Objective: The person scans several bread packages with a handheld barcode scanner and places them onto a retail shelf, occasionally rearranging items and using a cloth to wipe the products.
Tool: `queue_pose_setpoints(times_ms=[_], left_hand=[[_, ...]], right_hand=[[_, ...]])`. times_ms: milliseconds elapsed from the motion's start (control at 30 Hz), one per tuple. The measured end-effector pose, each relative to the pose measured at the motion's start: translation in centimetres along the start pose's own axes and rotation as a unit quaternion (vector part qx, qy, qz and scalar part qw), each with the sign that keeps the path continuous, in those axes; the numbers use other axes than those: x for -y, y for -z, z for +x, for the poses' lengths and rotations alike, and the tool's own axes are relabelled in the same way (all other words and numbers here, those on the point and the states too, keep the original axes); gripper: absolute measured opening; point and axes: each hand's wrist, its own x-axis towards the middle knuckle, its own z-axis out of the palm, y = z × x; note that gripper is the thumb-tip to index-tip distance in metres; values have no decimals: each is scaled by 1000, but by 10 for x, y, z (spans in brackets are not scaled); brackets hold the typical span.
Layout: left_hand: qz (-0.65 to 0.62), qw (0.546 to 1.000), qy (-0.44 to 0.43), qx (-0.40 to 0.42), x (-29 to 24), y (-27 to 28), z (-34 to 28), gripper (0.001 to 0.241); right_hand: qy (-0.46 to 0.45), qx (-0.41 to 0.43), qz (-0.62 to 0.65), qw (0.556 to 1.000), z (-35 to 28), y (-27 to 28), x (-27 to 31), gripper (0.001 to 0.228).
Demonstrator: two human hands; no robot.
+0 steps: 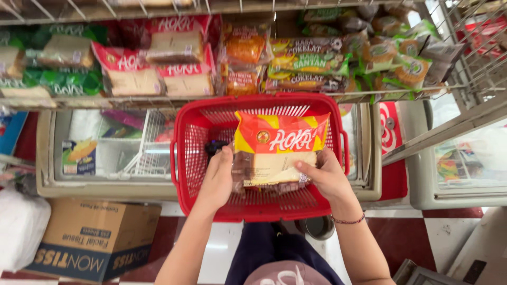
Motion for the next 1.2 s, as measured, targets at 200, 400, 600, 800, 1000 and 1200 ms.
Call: queue_pose_setpoints(times_ms=[200,400,600,800,1000,1200], left_hand=[[126,988,-67,52,-45,-5,29,62],[160,977,-103,96,-67,-11,85,43],[146,977,-111,106,-96,-50,135,41],[147,949,-275,48,-139,-92,187,50],[173,889,-421,45,-168,-96,256,40],[216,924,-315,-18,-188,-99,269,33]], right_hand=[[49,-27,-24,998,30,8,33,58],[114,-45,-31,992,56,15,94,66],[211,-67,-106,970,65,29,170,55],[343,-83,-141,925,117,31,236,53],[427,-115,-229,867,187,36,267,54],[401,-146,-252,868,206,40,271,46]])
